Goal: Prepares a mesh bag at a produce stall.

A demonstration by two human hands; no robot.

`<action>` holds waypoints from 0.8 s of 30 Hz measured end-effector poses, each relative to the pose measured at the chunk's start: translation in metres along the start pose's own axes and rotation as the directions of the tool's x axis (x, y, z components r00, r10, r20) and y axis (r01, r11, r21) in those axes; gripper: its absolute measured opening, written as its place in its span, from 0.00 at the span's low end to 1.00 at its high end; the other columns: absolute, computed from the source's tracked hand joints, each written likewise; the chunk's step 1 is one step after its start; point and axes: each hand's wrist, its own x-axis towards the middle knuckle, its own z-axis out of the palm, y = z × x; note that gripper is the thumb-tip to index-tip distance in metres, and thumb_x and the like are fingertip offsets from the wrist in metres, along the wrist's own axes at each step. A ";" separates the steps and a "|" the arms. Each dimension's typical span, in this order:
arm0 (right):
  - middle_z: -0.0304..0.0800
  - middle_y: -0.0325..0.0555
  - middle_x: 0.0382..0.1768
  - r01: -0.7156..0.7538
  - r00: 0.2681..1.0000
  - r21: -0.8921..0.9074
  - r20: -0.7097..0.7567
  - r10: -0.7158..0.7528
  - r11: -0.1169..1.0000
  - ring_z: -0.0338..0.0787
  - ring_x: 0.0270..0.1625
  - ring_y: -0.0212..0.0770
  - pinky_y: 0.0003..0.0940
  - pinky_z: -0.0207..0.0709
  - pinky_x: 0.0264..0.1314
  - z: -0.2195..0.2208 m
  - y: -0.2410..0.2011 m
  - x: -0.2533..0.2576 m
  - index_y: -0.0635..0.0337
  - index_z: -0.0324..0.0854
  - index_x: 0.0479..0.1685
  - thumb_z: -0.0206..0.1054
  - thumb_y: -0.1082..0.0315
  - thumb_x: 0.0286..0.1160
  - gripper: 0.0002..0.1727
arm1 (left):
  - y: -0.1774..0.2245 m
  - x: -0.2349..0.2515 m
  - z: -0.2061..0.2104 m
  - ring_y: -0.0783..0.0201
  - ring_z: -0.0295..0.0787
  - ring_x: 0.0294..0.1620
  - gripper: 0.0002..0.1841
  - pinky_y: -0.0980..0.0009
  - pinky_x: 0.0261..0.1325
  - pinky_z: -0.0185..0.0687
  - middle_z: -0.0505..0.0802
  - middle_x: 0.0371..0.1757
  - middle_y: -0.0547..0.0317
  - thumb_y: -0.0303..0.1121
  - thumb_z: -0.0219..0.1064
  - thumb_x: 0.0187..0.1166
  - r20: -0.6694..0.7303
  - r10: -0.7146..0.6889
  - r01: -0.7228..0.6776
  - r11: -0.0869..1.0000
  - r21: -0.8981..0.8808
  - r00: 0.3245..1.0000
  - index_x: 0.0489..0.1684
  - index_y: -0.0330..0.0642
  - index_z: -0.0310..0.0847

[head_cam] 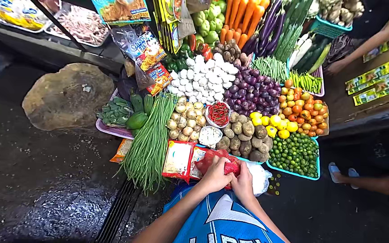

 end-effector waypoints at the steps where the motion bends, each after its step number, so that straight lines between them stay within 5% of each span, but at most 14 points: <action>1: 0.92 0.54 0.47 -0.021 0.999 -0.001 -0.031 0.021 1.000 0.93 0.52 0.47 0.48 0.88 0.58 -0.002 -0.003 0.000 0.67 0.81 0.58 0.74 0.69 0.57 0.25 | 0.006 -0.002 0.000 0.54 0.82 0.66 0.27 0.56 0.66 0.83 0.78 0.71 0.46 0.40 0.74 0.68 0.006 -0.001 0.001 1.000 0.008 1.000 0.69 0.50 0.77; 8: 0.93 0.57 0.43 -0.237 0.970 0.062 -0.047 0.240 0.970 0.95 0.47 0.51 0.54 0.88 0.52 -0.007 -0.029 0.016 0.70 0.79 0.57 0.75 0.74 0.58 0.23 | 0.035 -0.002 -0.010 0.50 0.83 0.68 0.27 0.53 0.70 0.81 0.79 0.71 0.41 0.42 0.68 0.77 0.037 0.008 -0.013 0.992 0.126 0.999 0.74 0.43 0.76; 12: 0.92 0.48 0.39 -0.453 0.891 0.253 0.141 0.431 0.855 0.93 0.43 0.42 0.46 0.88 0.47 -0.017 -0.029 0.023 0.62 0.81 0.50 0.72 0.71 0.54 0.20 | 0.014 0.002 -0.014 0.55 0.84 0.66 0.30 0.56 0.67 0.84 0.81 0.70 0.45 0.38 0.75 0.68 0.096 0.066 -0.057 0.994 -0.093 0.993 0.73 0.42 0.77; 15: 0.94 0.47 0.43 -0.481 0.860 0.342 0.364 0.359 0.807 0.94 0.46 0.39 0.42 0.90 0.49 -0.034 -0.023 0.026 0.61 0.82 0.53 0.73 0.71 0.57 0.20 | -0.008 -0.001 -0.017 0.60 0.88 0.63 0.27 0.61 0.66 0.88 0.84 0.70 0.50 0.29 0.74 0.68 0.141 0.140 -0.081 0.929 -0.361 0.980 0.71 0.38 0.79; 19: 0.91 0.51 0.60 -0.441 0.834 0.388 0.510 0.210 0.809 0.92 0.60 0.40 0.40 0.88 0.64 -0.055 -0.022 0.019 0.63 0.72 0.77 0.73 0.63 0.65 0.35 | -0.035 0.005 -0.007 0.59 0.92 0.61 0.23 0.58 0.68 0.88 0.93 0.61 0.49 0.26 0.73 0.73 0.037 0.188 -0.148 0.867 -0.477 0.982 0.70 0.37 0.81; 21: 0.89 0.51 0.63 -0.427 0.837 0.352 0.503 0.216 0.833 0.91 0.63 0.39 0.39 0.87 0.66 -0.056 -0.024 0.016 0.62 0.68 0.81 0.78 0.60 0.61 0.42 | -0.036 0.010 -0.001 0.59 0.93 0.57 0.22 0.58 0.65 0.90 0.94 0.57 0.50 0.26 0.76 0.71 -0.010 0.153 -0.140 0.874 -0.466 0.988 0.66 0.37 0.82; 24: 0.89 0.51 0.61 -0.396 0.882 0.280 0.380 0.278 0.875 0.91 0.62 0.38 0.40 0.87 0.66 -0.044 -0.025 0.010 0.62 0.72 0.77 0.76 0.61 0.59 0.39 | -0.024 0.014 0.013 0.61 0.92 0.56 0.19 0.59 0.63 0.89 0.93 0.55 0.51 0.30 0.77 0.71 -0.096 0.109 -0.136 0.930 -0.340 0.989 0.60 0.38 0.83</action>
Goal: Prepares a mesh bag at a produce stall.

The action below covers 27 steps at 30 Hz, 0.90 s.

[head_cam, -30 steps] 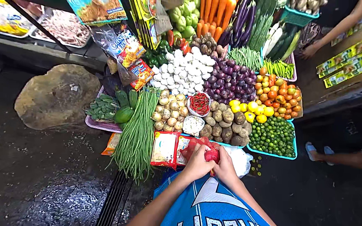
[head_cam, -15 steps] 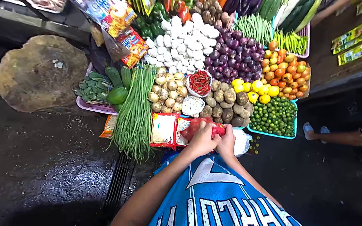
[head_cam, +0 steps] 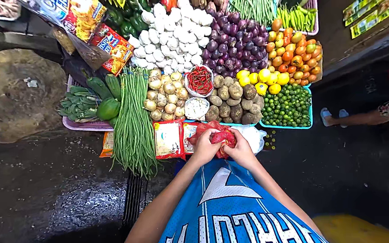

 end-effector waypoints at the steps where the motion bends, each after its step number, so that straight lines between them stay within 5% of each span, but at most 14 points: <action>1: 0.90 0.51 0.60 0.006 0.998 -0.037 -0.054 -0.008 0.999 0.91 0.61 0.39 0.41 0.86 0.66 0.004 0.002 0.002 0.62 0.74 0.75 0.75 0.62 0.60 0.37 | 0.004 0.002 0.003 0.61 0.90 0.59 0.19 0.59 0.66 0.87 0.92 0.57 0.51 0.32 0.76 0.72 -0.012 0.023 -0.022 0.996 0.085 1.000 0.61 0.37 0.83; 7: 0.93 0.52 0.51 0.091 0.947 -0.273 -0.274 -0.168 0.958 0.93 0.55 0.44 0.48 0.87 0.61 0.011 0.023 -0.003 0.65 0.81 0.63 0.71 0.65 0.65 0.25 | 0.040 -0.009 0.005 0.51 0.83 0.71 0.26 0.55 0.77 0.78 0.86 0.69 0.43 0.20 0.63 0.74 0.197 0.061 -0.149 0.870 0.471 0.979 0.76 0.36 0.77; 12: 0.93 0.49 0.45 0.116 0.877 -0.303 -0.415 -0.240 0.946 0.94 0.48 0.40 0.44 0.89 0.52 0.015 0.034 -0.006 0.65 0.80 0.59 0.71 0.66 0.61 0.24 | 0.046 -0.016 0.018 0.52 0.85 0.67 0.26 0.58 0.73 0.81 0.85 0.67 0.42 0.21 0.62 0.74 0.171 0.053 -0.131 0.866 0.483 0.984 0.76 0.37 0.78; 18: 0.93 0.54 0.35 0.006 0.871 -0.392 -0.450 -0.198 0.920 0.95 0.40 0.52 0.57 0.86 0.44 0.021 0.000 0.017 0.65 0.83 0.49 0.77 0.66 0.62 0.18 | 0.075 -0.021 0.018 0.48 0.85 0.67 0.24 0.58 0.71 0.81 0.82 0.70 0.39 0.23 0.63 0.77 0.139 -0.055 -0.036 0.813 0.580 0.989 0.74 0.32 0.76; 21: 0.93 0.51 0.33 -0.017 0.927 -0.386 -0.352 -0.131 0.922 0.94 0.38 0.50 0.57 0.86 0.43 0.016 -0.020 0.019 0.62 0.84 0.49 0.77 0.61 0.62 0.19 | 0.103 -0.022 0.006 0.49 0.85 0.67 0.22 0.56 0.70 0.82 0.83 0.68 0.41 0.27 0.65 0.76 0.171 -0.075 -0.047 0.785 0.618 0.982 0.69 0.32 0.79; 24: 0.94 0.43 0.40 0.047 0.988 -0.288 -0.125 -0.086 0.957 0.94 0.43 0.39 0.46 0.90 0.49 0.004 -0.029 0.006 0.56 0.82 0.59 0.78 0.62 0.59 0.25 | 0.116 -0.038 -0.007 0.51 0.87 0.64 0.20 0.54 0.68 0.82 0.89 0.61 0.45 0.32 0.69 0.73 0.177 -0.045 -0.063 0.826 0.561 0.983 0.63 0.35 0.82; 27: 0.93 0.41 0.53 0.110 0.993 -0.069 0.057 -0.106 0.992 0.94 0.52 0.35 0.38 0.91 0.55 -0.006 -0.030 -0.012 0.55 0.79 0.69 0.77 0.68 0.54 0.33 | 0.107 -0.055 -0.019 0.55 0.90 0.49 0.23 0.54 0.57 0.86 0.92 0.50 0.49 0.33 0.71 0.69 0.124 -0.009 -0.047 0.895 0.443 0.992 0.65 0.41 0.81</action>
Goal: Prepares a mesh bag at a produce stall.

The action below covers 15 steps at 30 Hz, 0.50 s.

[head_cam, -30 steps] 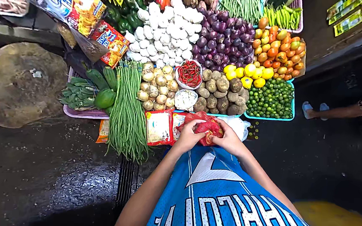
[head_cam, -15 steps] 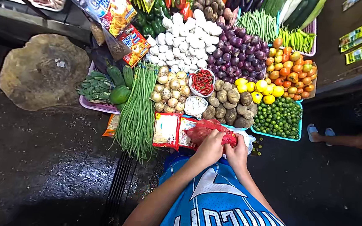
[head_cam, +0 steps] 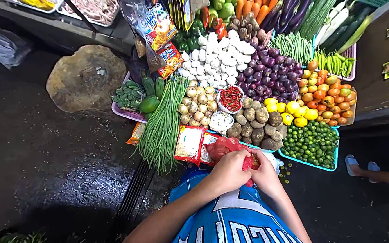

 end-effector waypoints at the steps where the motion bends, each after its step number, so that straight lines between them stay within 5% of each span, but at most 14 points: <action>1: 0.92 0.44 0.59 0.024 0.998 0.108 0.057 -0.031 0.994 0.93 0.56 0.39 0.39 0.92 0.57 -0.005 -0.001 -0.006 0.57 0.78 0.73 0.75 0.69 0.59 0.33 | -0.008 -0.002 -0.002 0.55 0.90 0.44 0.24 0.54 0.51 0.87 0.92 0.46 0.50 0.32 0.70 0.69 -0.023 -0.036 0.034 0.998 -0.061 0.999 0.67 0.41 0.80; 3: 0.86 0.48 0.69 0.059 0.982 0.193 0.167 -0.093 0.979 0.92 0.61 0.46 0.44 0.94 0.57 -0.014 -0.003 -0.010 0.57 0.75 0.77 0.80 0.66 0.63 0.36 | -0.027 0.000 -0.007 0.58 0.89 0.31 0.26 0.57 0.36 0.90 0.90 0.39 0.50 0.31 0.68 0.73 -0.024 -0.144 0.135 0.965 -0.223 0.989 0.73 0.41 0.76; 6: 0.78 0.49 0.75 0.254 0.951 -0.163 0.222 -0.215 0.953 0.84 0.71 0.44 0.43 0.86 0.68 -0.004 0.018 -0.001 0.47 0.74 0.82 0.89 0.54 0.49 0.49 | -0.042 0.008 -0.009 0.65 0.82 0.18 0.24 0.68 0.19 0.81 0.89 0.33 0.54 0.31 0.64 0.78 0.069 -0.278 0.274 0.816 -0.510 0.958 0.76 0.44 0.71; 7: 0.80 0.53 0.72 0.330 0.940 -0.268 0.182 -0.289 0.905 0.84 0.71 0.48 0.47 0.84 0.71 0.003 0.029 0.003 0.50 0.75 0.80 0.88 0.56 0.51 0.47 | -0.039 0.011 -0.009 0.66 0.80 0.16 0.24 0.71 0.16 0.77 0.89 0.34 0.54 0.30 0.63 0.80 0.094 -0.286 0.288 0.774 -0.564 0.954 0.76 0.45 0.70; 10: 0.93 0.47 0.57 0.439 0.883 -0.433 0.044 -0.468 0.787 0.91 0.61 0.43 0.44 0.86 0.69 -0.004 0.040 0.014 0.55 0.86 0.64 0.72 0.68 0.71 0.21 | -0.029 0.014 -0.009 0.69 0.78 0.14 0.21 0.75 0.15 0.73 0.90 0.32 0.55 0.28 0.64 0.79 0.117 -0.211 0.238 0.755 -0.611 0.970 0.72 0.45 0.72; 12: 0.95 0.43 0.51 0.466 0.856 -0.516 0.057 -0.514 0.719 0.94 0.55 0.42 0.44 0.88 0.63 -0.027 0.032 0.013 0.53 0.89 0.59 0.66 0.68 0.75 0.15 | -0.030 0.013 -0.012 0.69 0.80 0.16 0.20 0.74 0.19 0.77 0.90 0.29 0.58 0.32 0.63 0.82 0.128 -0.089 0.148 0.784 -0.602 0.988 0.72 0.45 0.73; 15: 0.96 0.41 0.45 0.521 0.815 -0.577 0.117 -0.568 0.629 0.95 0.50 0.42 0.44 0.90 0.57 -0.047 0.025 0.006 0.51 0.90 0.57 0.65 0.69 0.74 0.15 | -0.047 0.015 -0.013 0.68 0.88 0.31 0.23 0.71 0.32 0.84 0.92 0.40 0.59 0.35 0.63 0.81 0.155 0.123 -0.038 0.884 -0.466 0.980 0.76 0.45 0.72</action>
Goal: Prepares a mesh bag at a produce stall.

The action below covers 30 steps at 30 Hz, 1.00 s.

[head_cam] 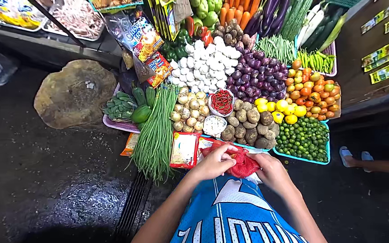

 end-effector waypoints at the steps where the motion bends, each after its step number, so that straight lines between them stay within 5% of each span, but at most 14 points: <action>1: 0.96 0.41 0.44 0.027 1.000 -0.013 0.008 -0.027 1.000 0.95 0.49 0.42 0.44 0.90 0.55 -0.004 0.000 -0.001 0.50 0.90 0.57 0.65 0.69 0.72 0.16 | -0.007 0.001 -0.002 0.67 0.90 0.42 0.28 0.67 0.41 0.87 0.92 0.50 0.58 0.35 0.65 0.76 0.037 0.055 -0.059 0.994 0.095 0.998 0.79 0.45 0.71; 4: 0.95 0.39 0.38 0.073 0.997 -0.043 0.032 -0.071 0.996 0.96 0.43 0.41 0.43 0.91 0.49 -0.017 0.000 0.002 0.47 0.91 0.52 0.67 0.68 0.70 0.14 | -0.018 0.004 -0.002 0.60 0.80 0.73 0.42 0.61 0.63 0.85 0.77 0.81 0.54 0.38 0.75 0.65 0.142 0.198 -0.224 0.954 0.200 0.970 0.88 0.49 0.65; 6: 0.94 0.38 0.34 0.093 0.995 -0.052 0.028 -0.091 0.994 0.95 0.39 0.40 0.43 0.90 0.44 -0.025 -0.002 0.007 0.48 0.90 0.45 0.67 0.66 0.69 0.09 | -0.022 0.008 0.006 0.59 0.69 0.85 0.50 0.59 0.83 0.72 0.72 0.87 0.53 0.40 0.83 0.62 0.175 0.291 -0.320 0.931 0.176 0.941 0.91 0.46 0.60; 8: 0.92 0.37 0.28 0.135 0.991 -0.061 0.030 -0.133 0.989 0.94 0.34 0.39 0.41 0.90 0.39 -0.032 -0.010 0.012 0.49 0.90 0.37 0.70 0.65 0.69 0.04 | -0.027 0.015 0.014 0.58 0.66 0.88 0.53 0.59 0.90 0.61 0.75 0.85 0.52 0.45 0.86 0.59 0.163 0.328 -0.364 0.877 0.313 0.931 0.90 0.43 0.59; 11: 0.89 0.37 0.22 0.243 0.966 -0.060 0.100 -0.237 0.968 0.92 0.29 0.38 0.40 0.88 0.34 -0.041 -0.019 0.020 0.50 0.86 0.29 0.72 0.64 0.67 0.03 | -0.036 0.020 0.018 0.58 0.82 0.75 0.37 0.58 0.82 0.73 0.88 0.70 0.52 0.33 0.83 0.60 0.126 0.438 -0.439 0.749 0.497 0.890 0.76 0.41 0.77; 14: 0.86 0.35 0.21 0.325 0.936 -0.026 0.155 -0.317 0.945 0.90 0.27 0.37 0.39 0.86 0.31 -0.061 -0.021 0.026 0.49 0.83 0.28 0.69 0.61 0.71 0.07 | -0.029 0.013 0.015 0.64 0.90 0.65 0.26 0.63 0.73 0.83 0.93 0.62 0.52 0.28 0.78 0.69 0.089 0.494 -0.489 0.790 0.371 0.865 0.68 0.37 0.80; 17: 0.86 0.39 0.23 0.363 0.926 0.035 0.104 -0.364 0.931 0.89 0.29 0.39 0.40 0.85 0.32 -0.096 -0.031 0.039 0.52 0.82 0.29 0.63 0.59 0.79 0.11 | -0.014 0.007 0.013 0.64 0.88 0.68 0.29 0.62 0.74 0.83 0.92 0.65 0.53 0.33 0.78 0.70 0.013 0.478 -0.471 0.862 0.188 0.878 0.71 0.34 0.77; 20: 0.83 0.40 0.22 0.354 0.933 0.092 0.038 -0.359 0.931 0.86 0.28 0.36 0.34 0.82 0.33 -0.116 -0.038 0.054 0.57 0.82 0.29 0.62 0.53 0.88 0.20 | -0.011 0.016 0.012 0.64 0.84 0.71 0.37 0.60 0.75 0.81 0.89 0.69 0.57 0.48 0.81 0.68 -0.027 0.417 -0.402 0.890 0.213 0.908 0.77 0.41 0.75; 25: 0.88 0.40 0.25 0.338 0.940 0.195 -0.125 -0.318 0.921 0.87 0.32 0.32 0.30 0.84 0.40 -0.102 -0.044 0.059 0.61 0.89 0.32 0.72 0.59 0.80 0.14 | -0.001 0.020 0.005 0.66 0.90 0.58 0.25 0.61 0.61 0.90 0.92 0.60 0.64 0.34 0.81 0.66 -0.159 0.335 -0.301 0.932 0.201 0.929 0.66 0.50 0.84; 30: 0.93 0.38 0.35 0.199 0.964 0.383 -0.244 -0.109 0.902 0.90 0.39 0.29 0.26 0.88 0.45 -0.087 -0.048 0.050 0.60 0.91 0.41 0.80 0.62 0.70 0.11 | 0.035 0.002 -0.007 0.62 0.92 0.52 0.24 0.65 0.57 0.91 0.93 0.55 0.57 0.26 0.79 0.68 -0.285 0.502 -0.476 0.865 0.160 0.816 0.64 0.41 0.82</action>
